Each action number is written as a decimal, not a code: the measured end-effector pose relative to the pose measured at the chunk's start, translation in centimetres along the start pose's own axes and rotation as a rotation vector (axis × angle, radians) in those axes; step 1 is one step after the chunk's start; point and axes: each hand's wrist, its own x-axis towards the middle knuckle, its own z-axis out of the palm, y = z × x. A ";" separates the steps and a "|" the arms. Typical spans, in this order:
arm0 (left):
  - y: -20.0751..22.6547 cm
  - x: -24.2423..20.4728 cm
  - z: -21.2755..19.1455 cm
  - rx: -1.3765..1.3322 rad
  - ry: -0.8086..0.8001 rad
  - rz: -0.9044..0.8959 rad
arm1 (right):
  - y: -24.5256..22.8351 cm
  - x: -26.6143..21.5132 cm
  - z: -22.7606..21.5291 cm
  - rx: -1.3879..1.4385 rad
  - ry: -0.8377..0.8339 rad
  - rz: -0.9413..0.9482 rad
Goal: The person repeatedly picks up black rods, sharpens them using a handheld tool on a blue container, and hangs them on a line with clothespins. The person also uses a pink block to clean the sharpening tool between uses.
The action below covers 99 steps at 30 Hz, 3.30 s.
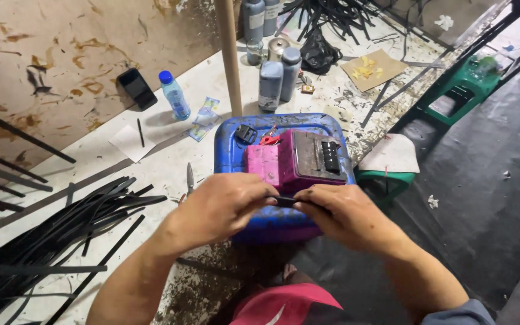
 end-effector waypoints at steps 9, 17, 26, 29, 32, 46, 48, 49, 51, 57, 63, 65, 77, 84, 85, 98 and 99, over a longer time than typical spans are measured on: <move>-0.4 4.9 0.0 0.109 0.142 0.001 | 4.7 0.7 -5.9 -0.164 0.071 0.010; -0.7 6.9 0.5 0.249 0.197 -0.061 | 8.3 2.5 -7.7 -0.055 0.033 -0.020; -1.3 7.8 1.3 0.337 0.206 -0.058 | 9.9 3.3 -7.8 -0.038 -0.043 -0.085; -1.8 7.7 1.5 0.360 0.194 -0.047 | 10.6 2.9 -7.1 -0.088 -0.038 -0.113; -2.2 7.7 1.9 0.404 0.221 -0.014 | 10.3 2.6 -6.8 -0.147 -0.025 -0.118; -3.0 8.3 3.2 0.488 0.288 0.080 | 10.1 2.0 -6.2 -0.241 0.029 -0.110; -3.1 8.4 3.3 0.479 0.288 0.071 | 10.2 2.1 -6.0 -0.253 0.034 -0.126; -3.2 8.4 3.3 0.478 0.284 0.070 | 10.5 1.9 -5.9 -0.250 0.034 -0.124; -3.2 8.3 3.4 0.476 0.289 0.062 | 11.2 1.4 -5.6 -0.271 0.041 -0.137; -3.0 8.4 3.1 0.461 0.282 0.075 | 10.6 1.6 -5.5 -0.257 0.063 -0.155; -2.5 8.9 3.2 0.453 0.273 0.093 | 11.1 1.0 -6.0 -0.230 0.072 -0.156; -2.6 9.1 3.5 0.452 0.271 0.102 | 11.2 0.7 -6.1 -0.239 0.074 -0.151; -4.0 10.9 6.2 0.339 0.152 0.137 | 11.5 -1.3 -7.0 -0.276 0.071 -0.065; -4.0 11.6 7.2 0.348 0.102 0.163 | 11.6 -1.8 -7.6 -0.329 0.078 -0.091; -4.1 11.7 7.3 0.349 0.106 0.162 | 11.5 -1.7 -7.6 -0.331 0.076 -0.095; -4.1 11.8 7.6 0.256 0.146 0.143 | 12.1 -2.0 -6.5 -0.429 0.152 -0.145; -4.2 11.7 7.6 0.235 0.165 0.144 | 12.2 -2.4 -6.8 -0.456 0.148 -0.137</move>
